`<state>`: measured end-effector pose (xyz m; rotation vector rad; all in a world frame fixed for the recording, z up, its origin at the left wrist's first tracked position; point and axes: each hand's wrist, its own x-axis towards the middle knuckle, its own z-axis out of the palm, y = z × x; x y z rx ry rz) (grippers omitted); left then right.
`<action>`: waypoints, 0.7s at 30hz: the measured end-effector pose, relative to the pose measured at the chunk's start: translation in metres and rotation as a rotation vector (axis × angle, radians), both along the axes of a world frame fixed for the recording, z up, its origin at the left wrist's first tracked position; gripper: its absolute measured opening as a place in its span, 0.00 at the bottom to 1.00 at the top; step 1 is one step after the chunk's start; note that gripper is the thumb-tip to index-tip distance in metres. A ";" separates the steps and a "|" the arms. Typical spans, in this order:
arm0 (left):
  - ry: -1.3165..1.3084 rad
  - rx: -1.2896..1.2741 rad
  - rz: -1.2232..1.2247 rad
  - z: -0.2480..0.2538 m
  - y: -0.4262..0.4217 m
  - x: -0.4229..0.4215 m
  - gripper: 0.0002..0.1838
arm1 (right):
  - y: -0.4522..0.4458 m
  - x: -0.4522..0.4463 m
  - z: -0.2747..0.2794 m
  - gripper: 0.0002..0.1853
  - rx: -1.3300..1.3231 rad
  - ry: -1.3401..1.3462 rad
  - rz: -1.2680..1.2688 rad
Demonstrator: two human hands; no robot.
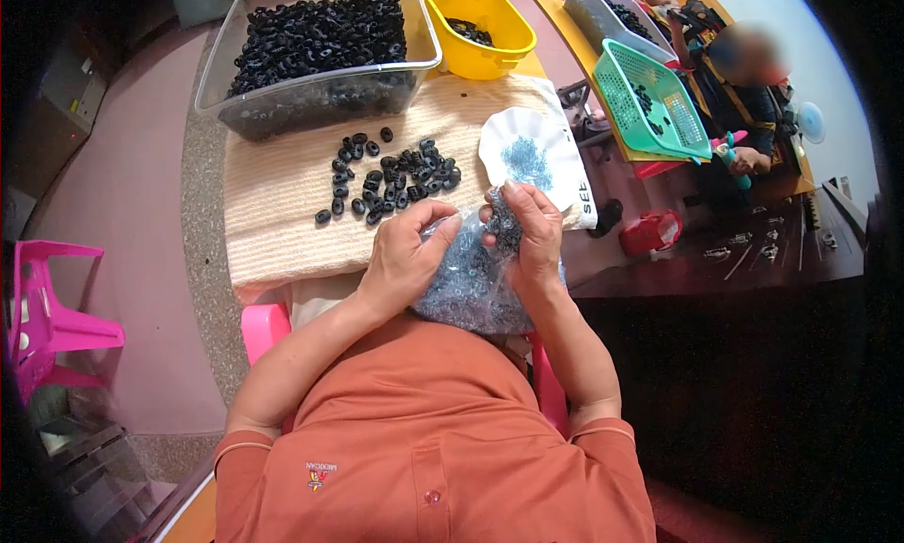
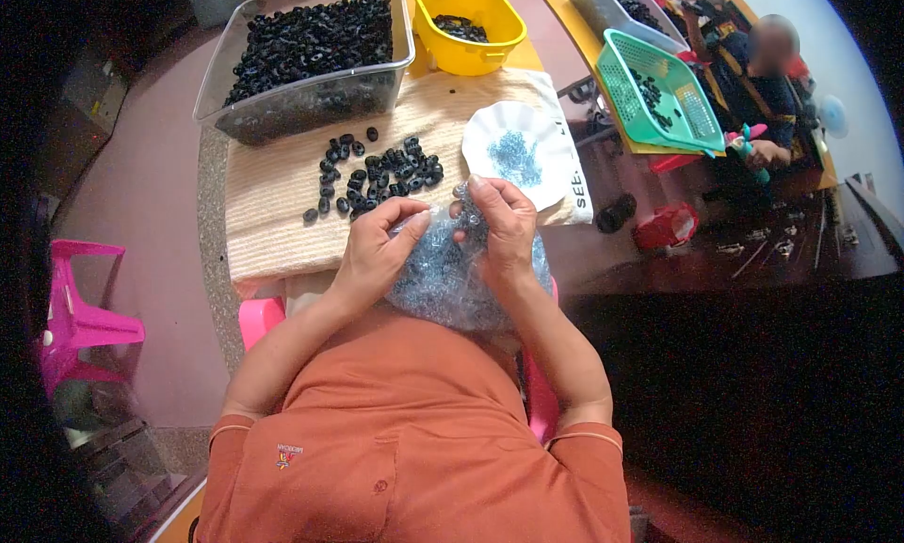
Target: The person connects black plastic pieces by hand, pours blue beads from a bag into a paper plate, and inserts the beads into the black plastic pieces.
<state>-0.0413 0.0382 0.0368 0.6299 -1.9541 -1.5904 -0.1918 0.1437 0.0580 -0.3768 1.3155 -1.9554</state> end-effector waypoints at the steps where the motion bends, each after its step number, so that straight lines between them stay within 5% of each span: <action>1: -0.016 -0.007 -0.009 0.001 -0.001 -0.001 0.12 | 0.000 0.000 0.000 0.10 -0.010 -0.015 -0.005; 13: -0.104 -0.055 0.013 -0.006 -0.004 -0.004 0.12 | -0.002 -0.023 -0.005 0.11 -0.029 -0.357 -0.097; 21: -0.059 -0.166 0.014 -0.012 -0.001 0.000 0.12 | -0.009 -0.050 -0.010 0.10 -0.086 -0.349 -0.172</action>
